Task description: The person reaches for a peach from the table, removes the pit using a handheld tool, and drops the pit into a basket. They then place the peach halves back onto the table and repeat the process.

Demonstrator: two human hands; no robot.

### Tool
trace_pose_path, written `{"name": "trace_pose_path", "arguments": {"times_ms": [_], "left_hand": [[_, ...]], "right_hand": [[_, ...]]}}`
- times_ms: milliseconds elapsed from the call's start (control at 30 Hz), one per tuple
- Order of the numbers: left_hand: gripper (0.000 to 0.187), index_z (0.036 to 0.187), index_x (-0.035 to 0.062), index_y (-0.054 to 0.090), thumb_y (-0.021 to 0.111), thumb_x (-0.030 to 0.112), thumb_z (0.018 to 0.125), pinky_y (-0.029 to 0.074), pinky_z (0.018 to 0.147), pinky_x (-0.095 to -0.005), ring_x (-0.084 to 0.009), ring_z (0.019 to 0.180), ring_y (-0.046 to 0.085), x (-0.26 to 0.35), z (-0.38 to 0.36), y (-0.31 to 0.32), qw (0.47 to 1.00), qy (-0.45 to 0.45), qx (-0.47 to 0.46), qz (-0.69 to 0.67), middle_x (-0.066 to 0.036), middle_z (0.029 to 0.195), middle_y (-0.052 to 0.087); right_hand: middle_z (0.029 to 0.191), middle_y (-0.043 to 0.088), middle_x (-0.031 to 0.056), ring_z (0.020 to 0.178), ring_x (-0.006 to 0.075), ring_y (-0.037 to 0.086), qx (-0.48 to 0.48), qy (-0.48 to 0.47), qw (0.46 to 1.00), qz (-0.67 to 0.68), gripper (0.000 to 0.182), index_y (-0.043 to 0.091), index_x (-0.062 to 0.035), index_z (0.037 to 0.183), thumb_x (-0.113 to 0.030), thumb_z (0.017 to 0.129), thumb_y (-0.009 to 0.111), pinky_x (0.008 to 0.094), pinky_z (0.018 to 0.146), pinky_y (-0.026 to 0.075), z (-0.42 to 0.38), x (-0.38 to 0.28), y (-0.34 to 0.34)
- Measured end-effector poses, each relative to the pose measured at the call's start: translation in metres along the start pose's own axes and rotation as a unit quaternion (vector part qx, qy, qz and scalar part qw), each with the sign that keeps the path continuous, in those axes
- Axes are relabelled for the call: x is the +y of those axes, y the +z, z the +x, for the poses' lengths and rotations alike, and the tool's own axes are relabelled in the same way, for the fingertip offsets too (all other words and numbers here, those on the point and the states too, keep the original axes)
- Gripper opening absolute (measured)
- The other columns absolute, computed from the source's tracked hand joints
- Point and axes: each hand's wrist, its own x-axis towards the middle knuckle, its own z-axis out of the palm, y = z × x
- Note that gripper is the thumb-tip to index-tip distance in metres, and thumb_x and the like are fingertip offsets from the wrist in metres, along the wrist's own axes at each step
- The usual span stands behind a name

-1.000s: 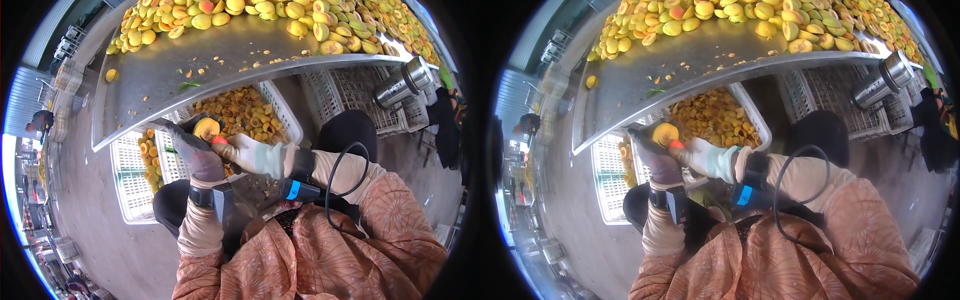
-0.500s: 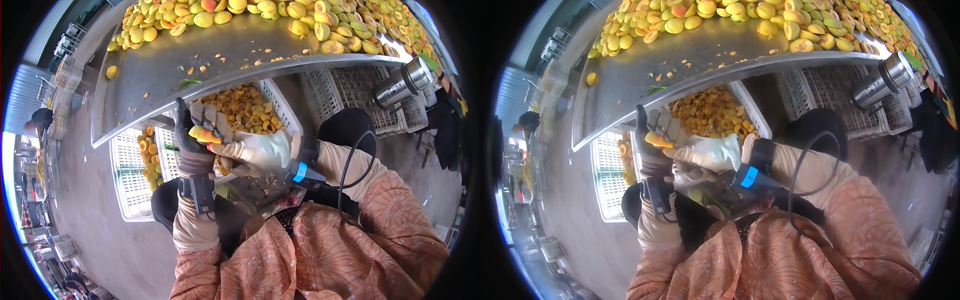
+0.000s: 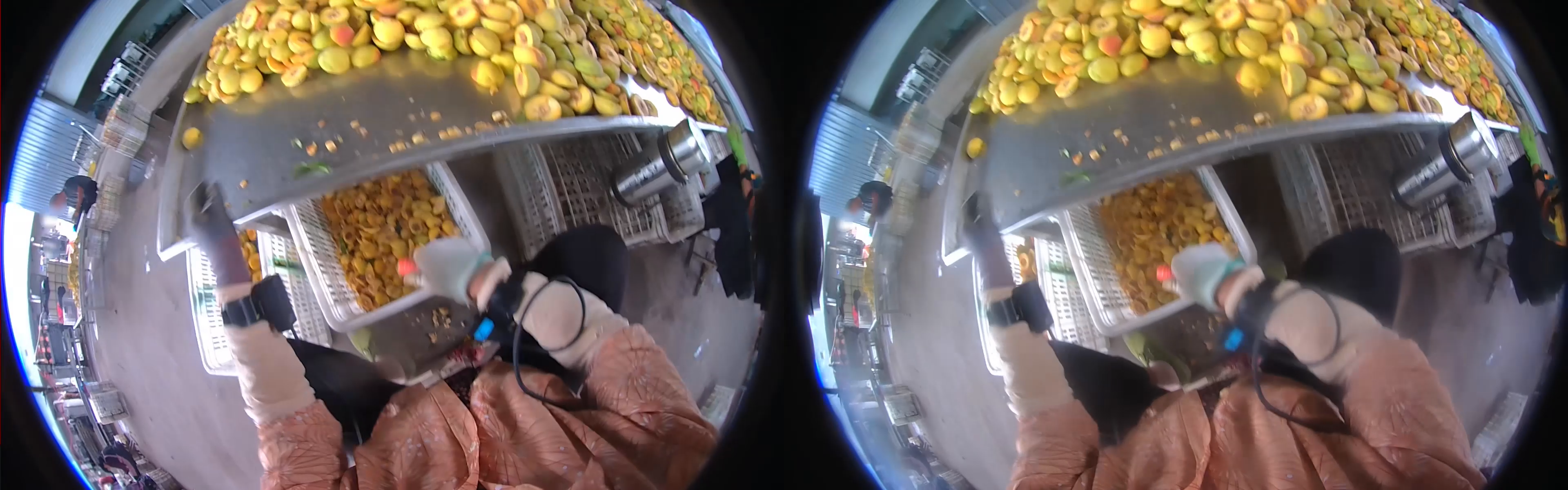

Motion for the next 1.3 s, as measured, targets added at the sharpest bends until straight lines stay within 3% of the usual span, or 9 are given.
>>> {"name": "trace_pose_path", "arguments": {"times_ms": [67,233,333,433,667,867,1000,1133,1300], "left_hand": [[0.036,0.113,0.0029,0.06,0.062,0.029,0.088,0.048,0.079,-0.0337,-0.0251,0.091,0.063,0.041,0.03,0.042,0.983,-0.105,-0.139,-0.057,-0.016,0.097,0.067],[0.048,0.114,-0.0006,0.056,0.062,0.035,0.083,0.046,0.084,-0.0408,-0.0394,0.098,0.06,-0.003,0.142,0.186,0.936,0.236,-0.175,0.192,-0.026,0.099,0.063],[0.058,0.112,-0.0063,0.052,0.064,0.042,0.08,0.046,0.087,-0.043,-0.0407,0.1,0.059,-0.024,0.191,0.251,0.956,0.009,-0.265,0.125,-0.028,0.1,0.063],[0.067,0.114,-0.005,0.051,0.072,0.043,0.072,0.046,0.086,-0.0423,-0.0375,0.104,0.059,-0.04,0.199,0.286,0.927,0.111,-0.282,0.22,-0.025,0.104,0.063],[0.031,0.103,0.0,0.057,0.072,0.008,0.077,0.044,0.039,-0.0241,-0.0133,0.047,0.058,0.024,0.124,0.215,0.909,-0.047,-0.392,-0.133,-0.009,0.081,0.064],[0.028,0.105,0.0006,0.058,0.058,0.017,0.082,0.041,0.04,-0.0228,-0.0133,0.047,0.055,0.07,0.001,0.08,0.881,-0.121,-0.362,-0.28,-0.006,0.073,0.061],[0.035,0.108,-0.0008,0.056,0.057,0.017,0.078,0.051,0.061,-0.0284,-0.0206,0.078,0.064,0.099,-0.078,0.019,0.716,-0.338,-0.369,-0.488,-0.013,0.091,0.064],[0.027,0.117,-0.0003,0.048,0.048,0.011,0.093,0.054,0.08,-0.0344,-0.0227,0.093,0.062,0.098,-0.127,-0.001,0.937,0.075,-0.271,-0.206,-0.013,0.104,0.06],[0.048,0.13,-0.0019,0.034,0.054,0.003,0.086,0.051,0.085,-0.0334,-0.0226,0.099,0.059,0.111,-0.139,-0.004,0.931,0.007,-0.26,-0.255,-0.015,0.111,0.055]], "right_hand": [[0.078,0.067,0.0158,0.076,0.0336,0.066,0.046,-0.031,0.998,0.033,0.04,0.068,-0.0046,0.084,-0.042,0.087,0.054,0.0427,0.068,0.051,-0.006,-0.01,-0.013],[0.07,0.064,0.0145,0.066,0.0348,0.064,0.17,-0.053,0.979,0.098,0.039,0.06,-0.007,0.089,-0.045,0.088,0.052,0.0452,0.06,0.051,0.004,0.001,-0.013],[0.079,0.066,0.0123,0.073,0.0331,0.064,0.14,-0.038,0.98,0.139,0.037,0.06,-0.0102,0.094,-0.045,0.088,0.051,0.0426,0.065,0.052,0.016,0.009,-0.009],[0.08,0.065,0.0111,0.072,0.0338,0.063,0.096,-0.02,0.989,0.107,0.036,0.059,-0.0096,0.095,-0.044,0.09,0.05,0.0444,0.063,0.05,0.016,0.008,-0.021],[0.072,0.064,0.0151,0.065,0.0364,0.062,0.153,-0.006,0.977,0.148,0.042,0.058,-0.0057,0.088,-0.047,0.087,0.052,0.0462,0.06,0.049,0.007,0.005,-0.031],[0.073,0.061,0.0204,0.072,0.0392,0.061,0.346,-0.086,0.898,0.259,0.044,0.055,-0.0041,0.089,-0.048,0.089,0.052,0.0443,0.065,0.048,-0.004,-0.01,-0.029],[0.079,0.063,0.022,0.076,0.0392,0.061,0.263,-0.108,0.867,0.409,0.051,0.059,0.0004,0.095,-0.05,0.09,0.052,0.0408,0.067,0.046,-0.025,-0.038,-0.041],[0.082,0.064,0.0219,0.077,0.0333,0.062,0.198,-0.13,0.83,0.505,0.048,0.06,0.0027,0.105,-0.043,0.093,0.052,0.0366,0.072,0.046,-0.025,-0.052,-0.023],[0.083,0.064,0.0228,0.079,0.0339,0.062,0.183,-0.108,0.858,0.467,0.046,0.06,0.0041,0.104,-0.04,0.093,0.052,0.037,0.073,0.046,-0.018,-0.058,-0.021]]}}
